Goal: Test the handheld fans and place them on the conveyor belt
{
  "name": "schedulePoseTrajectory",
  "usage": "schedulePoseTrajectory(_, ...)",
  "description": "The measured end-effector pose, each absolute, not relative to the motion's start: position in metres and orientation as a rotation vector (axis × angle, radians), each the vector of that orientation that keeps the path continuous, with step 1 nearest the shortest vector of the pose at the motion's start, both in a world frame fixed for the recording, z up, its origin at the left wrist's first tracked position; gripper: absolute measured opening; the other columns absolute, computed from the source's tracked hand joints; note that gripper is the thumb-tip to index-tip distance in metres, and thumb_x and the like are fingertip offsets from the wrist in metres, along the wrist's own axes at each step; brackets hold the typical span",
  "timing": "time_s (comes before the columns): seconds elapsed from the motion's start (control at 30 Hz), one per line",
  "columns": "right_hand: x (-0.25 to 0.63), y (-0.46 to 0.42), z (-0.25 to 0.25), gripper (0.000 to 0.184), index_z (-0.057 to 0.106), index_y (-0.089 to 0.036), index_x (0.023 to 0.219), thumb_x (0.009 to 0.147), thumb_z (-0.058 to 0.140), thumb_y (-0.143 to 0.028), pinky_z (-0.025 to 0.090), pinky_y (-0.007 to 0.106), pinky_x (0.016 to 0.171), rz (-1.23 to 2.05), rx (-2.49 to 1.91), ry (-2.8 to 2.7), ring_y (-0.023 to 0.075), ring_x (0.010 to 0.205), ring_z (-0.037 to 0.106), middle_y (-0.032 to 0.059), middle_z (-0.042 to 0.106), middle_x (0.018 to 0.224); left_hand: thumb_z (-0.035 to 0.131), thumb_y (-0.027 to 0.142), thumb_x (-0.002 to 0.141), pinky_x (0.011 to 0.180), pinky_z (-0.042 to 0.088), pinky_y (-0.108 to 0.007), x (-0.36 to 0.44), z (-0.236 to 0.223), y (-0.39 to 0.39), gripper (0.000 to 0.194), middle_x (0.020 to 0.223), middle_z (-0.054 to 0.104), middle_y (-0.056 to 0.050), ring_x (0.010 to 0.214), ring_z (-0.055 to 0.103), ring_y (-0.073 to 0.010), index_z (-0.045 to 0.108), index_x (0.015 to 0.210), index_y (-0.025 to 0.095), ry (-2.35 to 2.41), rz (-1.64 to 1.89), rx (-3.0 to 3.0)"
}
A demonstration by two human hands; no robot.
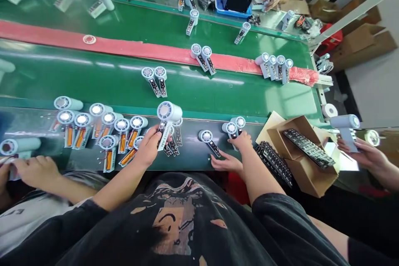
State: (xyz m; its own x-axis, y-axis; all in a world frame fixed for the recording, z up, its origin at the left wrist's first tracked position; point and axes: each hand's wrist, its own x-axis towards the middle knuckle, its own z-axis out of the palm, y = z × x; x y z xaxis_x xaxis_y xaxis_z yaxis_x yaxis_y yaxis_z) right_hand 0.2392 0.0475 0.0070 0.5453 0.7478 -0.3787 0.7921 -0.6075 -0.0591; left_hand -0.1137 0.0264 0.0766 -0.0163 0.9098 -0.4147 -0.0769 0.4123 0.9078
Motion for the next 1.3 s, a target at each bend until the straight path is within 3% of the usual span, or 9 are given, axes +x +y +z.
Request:
schedulePoseTrajectory(0.1,0.23,0.068,0.035,0.098,0.039,-0.011,0.146,0.066,0.082,-0.045,0.033,0.067,0.108,-0.473,2.676,1.32,0.0526,0.137,0.038,0.0317,0.036,0.149,0.057,0.046,0.076,0.06,0.051,-0.03,-0.127,0.087,0.01,0.045,0.089,0.071,-0.004,0.065,0.067,-0.0172,0.057,0.113,0.019,1.354,1.018,0.742)
schedulePoseTrajectory(0.17,0.206,0.088,0.051,0.087,0.037,-0.014,0.149,0.076,0.074,-0.045,0.027,0.065,0.114,-0.488,2.645,1.617,0.048,0.144,0.03,0.0257,0.029,0.157,0.059,0.045,0.074,0.057,0.05,-0.03,-0.133,0.092,-0.005,0.045,0.089,0.072,-0.003,0.062,0.065,-0.0162,0.055,0.112,0.02,1.382,1.101,0.663)
schedulePoseTrajectory(0.3,0.11,0.137,0.055,0.062,0.046,-0.018,0.145,0.089,0.062,-0.037,0.039,0.047,0.113,-0.954,2.238,2.21,0.0313,0.134,0.05,0.0163,0.052,0.144,0.063,0.043,0.07,0.058,0.051,-0.031,-0.143,0.094,-0.034,0.047,0.09,0.073,-0.003,0.063,0.065,-0.0168,0.054,0.111,0.022,1.463,1.235,0.485)
schedulePoseTrajectory(0.4,0.025,0.176,0.037,0.064,0.051,-0.018,0.142,0.085,0.072,-0.037,0.046,0.04,0.106,-1.04,2.152,2.223,0.0296,0.127,0.057,0.0155,0.054,0.142,0.066,0.043,0.07,0.062,0.053,-0.033,-0.151,0.094,-0.054,0.047,0.091,0.073,-0.003,0.065,0.065,-0.0172,0.055,0.111,0.022,1.528,1.266,0.408)
schedulePoseTrajectory(0.53,-0.052,0.219,0.018,0.072,0.047,-0.017,0.144,0.083,0.079,-0.039,0.048,0.048,0.103,-1.008,2.264,2.116,0.0341,0.127,0.055,0.0184,0.044,0.15,0.071,0.047,0.071,0.07,0.056,-0.037,-0.164,0.096,-0.08,0.053,0.092,0.073,-0.003,0.071,0.068,-0.0203,0.055,0.114,0.022,1.614,1.318,0.341)
schedulePoseTrajectory(0.67,-0.074,0.238,0.013,0.054,0.049,-0.019,0.142,0.095,0.068,-0.037,0.044,0.056,0.106,-0.958,2.371,2.013,0.0333,0.132,0.048,0.0136,0.042,0.151,0.074,0.048,0.072,0.072,0.057,-0.037,-0.171,0.104,-0.095,0.054,0.093,0.071,-0.003,0.079,0.07,-0.0225,0.054,0.116,0.024,1.663,1.349,0.344)
schedulePoseTrajectory(0.9,-0.056,0.247,0.016,0.047,0.057,-0.02,0.132,0.091,0.059,-0.044,0.042,0.063,0.105,-1.075,2.383,1.976,0.0418,0.134,0.043,0.0202,0.04,0.145,0.075,0.043,0.072,0.057,0.047,-0.026,-0.173,0.112,-0.091,0.046,0.086,0.06,0.002,0.063,0.056,-0.0118,0.051,0.107,0.025,1.613,1.47,0.375)
schedulePoseTrajectory(1.07,-0.013,0.204,0.033,0.036,0.061,-0.02,0.117,0.087,0.057,-0.038,0.041,0.057,0.111,-1.138,2.374,2.173,0.0403,0.135,0.047,0.0198,0.05,0.134,0.072,0.041,0.07,0.05,0.04,-0.025,-0.176,0.114,-0.078,0.05,0.084,0.058,0.003,0.054,0.049,-0.0089,0.05,0.111,0.024,1.48,1.453,0.315)
schedulePoseTrajectory(1.3,0.059,0.008,0.019,0.042,0.059,-0.016,0.118,0.083,0.059,-0.038,0.04,0.049,0.114,-1.043,2.427,2.254,0.0346,0.134,0.048,0.0203,0.047,0.138,0.062,0.04,0.073,0.054,0.043,-0.029,-0.184,0.114,-0.048,0.046,0.073,0.061,0.003,0.056,0.056,-0.0137,0.05,0.112,0.02,1.345,1.319,0.437)
